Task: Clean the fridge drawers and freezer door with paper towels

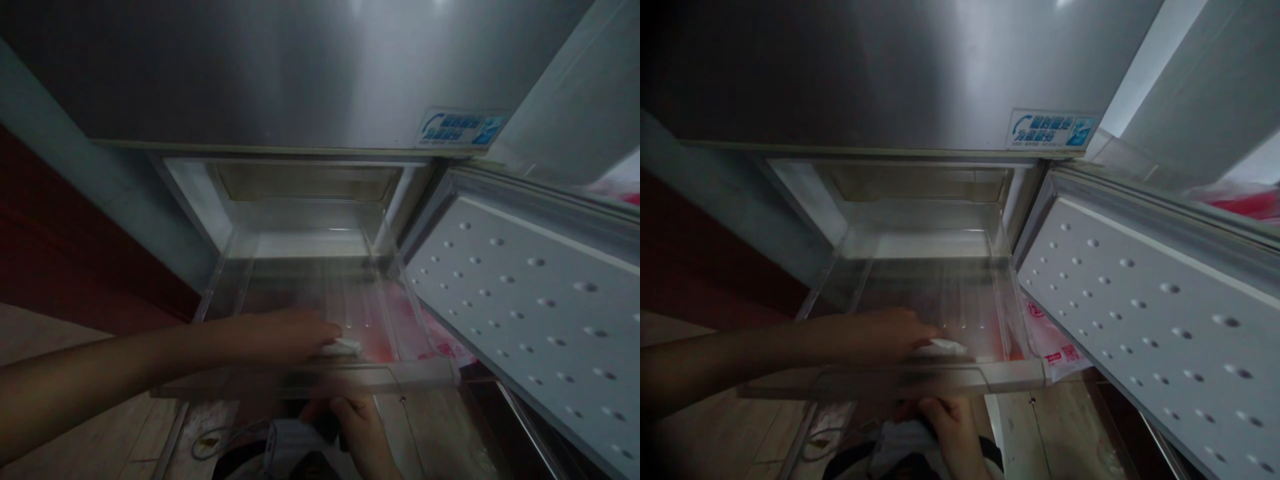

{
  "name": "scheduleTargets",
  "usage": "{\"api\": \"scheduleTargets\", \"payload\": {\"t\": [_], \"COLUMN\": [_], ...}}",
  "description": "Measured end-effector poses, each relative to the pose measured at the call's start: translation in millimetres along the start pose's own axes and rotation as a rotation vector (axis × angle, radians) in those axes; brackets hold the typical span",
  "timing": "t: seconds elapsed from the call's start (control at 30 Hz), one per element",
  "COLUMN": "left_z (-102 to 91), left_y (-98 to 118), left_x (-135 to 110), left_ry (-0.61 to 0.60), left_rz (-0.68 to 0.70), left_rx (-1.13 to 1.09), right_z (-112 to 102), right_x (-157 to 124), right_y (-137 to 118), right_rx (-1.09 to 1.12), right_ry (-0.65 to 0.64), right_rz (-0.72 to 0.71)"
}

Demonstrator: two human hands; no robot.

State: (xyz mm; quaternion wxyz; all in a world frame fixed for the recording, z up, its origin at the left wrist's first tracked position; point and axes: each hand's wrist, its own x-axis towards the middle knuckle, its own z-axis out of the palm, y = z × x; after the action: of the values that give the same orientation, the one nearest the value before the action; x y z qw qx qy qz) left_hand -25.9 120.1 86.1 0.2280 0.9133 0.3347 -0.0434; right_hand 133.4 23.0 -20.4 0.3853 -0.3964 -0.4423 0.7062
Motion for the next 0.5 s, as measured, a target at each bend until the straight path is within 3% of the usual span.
{"api": "scheduleTargets", "payload": {"t": [0.1,0.2,0.3,0.43,0.5], "left_z": [-10.9,-22.3,-14.9,16.2,20.6], "left_y": [-20,-31,-36,-47,-51], "left_x": [-14,-11,0,13,13], "left_ry": [0.008,0.116,0.179,0.006,-0.097], "left_rz": [-0.109,-0.225,-0.196,-0.082,-0.046], "left_rx": [0.2,0.331,0.399,0.349,0.266], "right_z": [-2,-3,-4,-2,-1], "right_x": [1,1,1,1,1], "right_y": [3,5,6,5,5], "right_rx": [-0.01,-0.057,-0.071,-0.037,-0.018], "right_ry": [-0.002,-0.015,0.0,-0.021,-0.025], "right_rz": [0.002,-0.005,-0.014,-0.006,0.01]}}
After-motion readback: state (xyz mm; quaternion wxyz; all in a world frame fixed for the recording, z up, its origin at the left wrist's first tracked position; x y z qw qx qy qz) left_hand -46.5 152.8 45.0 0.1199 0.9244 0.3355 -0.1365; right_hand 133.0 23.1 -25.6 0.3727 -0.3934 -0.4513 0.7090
